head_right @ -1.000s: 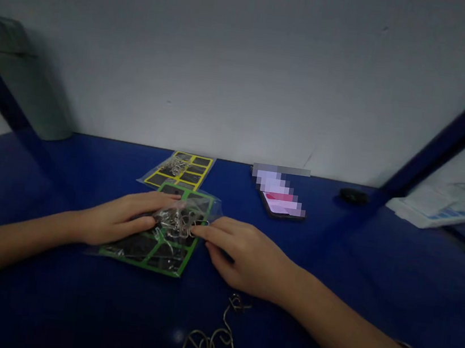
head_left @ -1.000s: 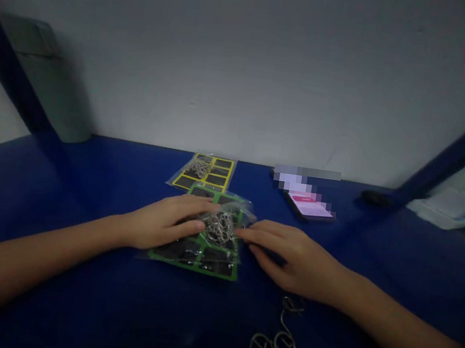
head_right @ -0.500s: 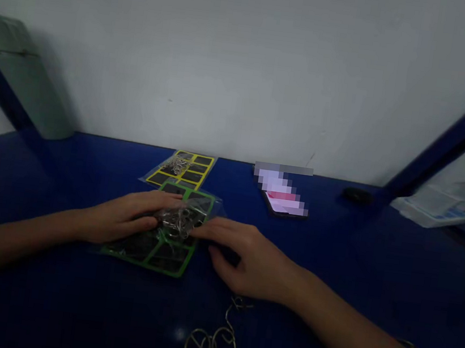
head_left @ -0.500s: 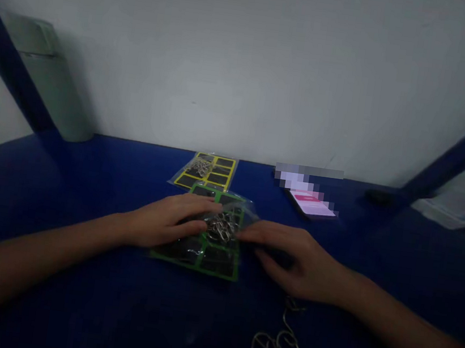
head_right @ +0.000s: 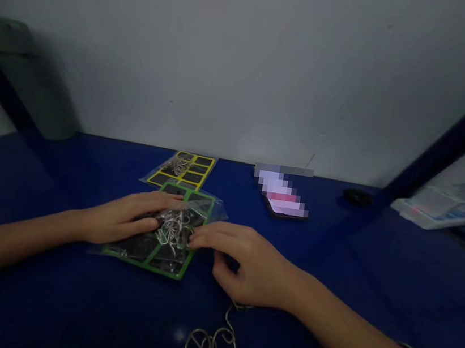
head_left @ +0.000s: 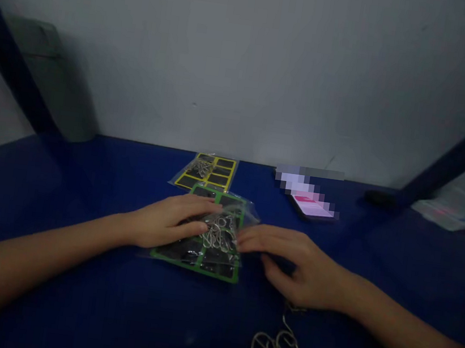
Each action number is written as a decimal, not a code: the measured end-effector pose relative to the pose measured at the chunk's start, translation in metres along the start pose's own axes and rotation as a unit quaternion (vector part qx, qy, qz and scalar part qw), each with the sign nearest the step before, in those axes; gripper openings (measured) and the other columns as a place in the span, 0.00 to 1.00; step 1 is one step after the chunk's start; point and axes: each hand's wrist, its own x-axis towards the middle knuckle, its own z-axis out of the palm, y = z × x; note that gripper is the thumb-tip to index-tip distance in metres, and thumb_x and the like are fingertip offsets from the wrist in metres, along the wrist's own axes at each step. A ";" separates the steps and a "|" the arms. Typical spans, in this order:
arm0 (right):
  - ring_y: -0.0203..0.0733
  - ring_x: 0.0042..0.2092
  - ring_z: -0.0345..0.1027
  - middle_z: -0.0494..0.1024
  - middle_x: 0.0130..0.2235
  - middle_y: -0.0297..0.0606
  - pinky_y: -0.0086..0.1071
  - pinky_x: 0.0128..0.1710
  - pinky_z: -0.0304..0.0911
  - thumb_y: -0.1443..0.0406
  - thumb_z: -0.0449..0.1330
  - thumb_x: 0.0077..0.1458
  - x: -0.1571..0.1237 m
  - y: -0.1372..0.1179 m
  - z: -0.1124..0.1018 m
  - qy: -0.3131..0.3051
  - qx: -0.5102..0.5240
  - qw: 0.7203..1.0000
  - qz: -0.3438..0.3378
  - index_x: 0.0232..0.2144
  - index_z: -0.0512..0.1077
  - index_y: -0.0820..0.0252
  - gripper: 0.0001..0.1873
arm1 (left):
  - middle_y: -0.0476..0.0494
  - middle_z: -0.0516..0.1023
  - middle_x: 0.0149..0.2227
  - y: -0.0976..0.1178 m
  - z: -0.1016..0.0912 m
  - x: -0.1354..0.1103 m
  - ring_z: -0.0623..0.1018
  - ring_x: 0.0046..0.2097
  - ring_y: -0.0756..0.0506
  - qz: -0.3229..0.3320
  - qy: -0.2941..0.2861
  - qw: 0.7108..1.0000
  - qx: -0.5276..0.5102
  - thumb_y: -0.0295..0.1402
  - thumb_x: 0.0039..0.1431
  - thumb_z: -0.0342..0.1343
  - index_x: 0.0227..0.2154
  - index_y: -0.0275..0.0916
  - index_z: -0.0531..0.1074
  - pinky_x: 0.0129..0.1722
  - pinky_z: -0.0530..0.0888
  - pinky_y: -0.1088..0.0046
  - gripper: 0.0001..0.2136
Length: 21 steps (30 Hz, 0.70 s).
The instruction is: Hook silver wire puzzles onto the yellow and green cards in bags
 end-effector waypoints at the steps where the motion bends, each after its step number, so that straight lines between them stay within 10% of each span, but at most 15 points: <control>1: 0.36 0.46 0.64 0.72 0.42 0.39 0.36 0.46 0.61 0.79 0.47 0.42 0.000 0.002 -0.001 0.001 -0.012 1.000 -0.001 0.43 0.65 0.59 0.25 | 0.41 0.57 0.56 0.000 0.000 0.000 0.58 0.57 0.46 0.000 -0.001 1.000 -0.001 0.38 0.62 0.37 0.55 0.40 0.52 0.55 0.57 0.65 0.19; 14: 0.35 0.41 0.66 0.73 0.38 0.37 0.33 0.42 0.62 0.75 0.50 0.48 -0.001 0.004 -0.010 -0.011 -0.010 0.999 0.045 0.38 0.67 0.60 0.15 | 0.42 0.57 0.56 -0.002 0.002 -0.001 0.57 0.57 0.45 0.013 0.007 1.000 0.003 0.38 0.62 0.39 0.54 0.39 0.52 0.55 0.56 0.66 0.19; 21: 0.36 0.37 0.64 0.70 0.36 0.34 0.29 0.35 0.61 0.62 0.63 0.39 -0.008 -0.005 -0.035 -0.211 0.065 0.959 0.177 0.36 0.66 0.59 0.19 | 0.43 0.57 0.56 -0.004 0.002 -0.001 0.56 0.57 0.46 0.007 0.002 1.000 0.007 0.39 0.62 0.38 0.55 0.40 0.52 0.55 0.56 0.66 0.19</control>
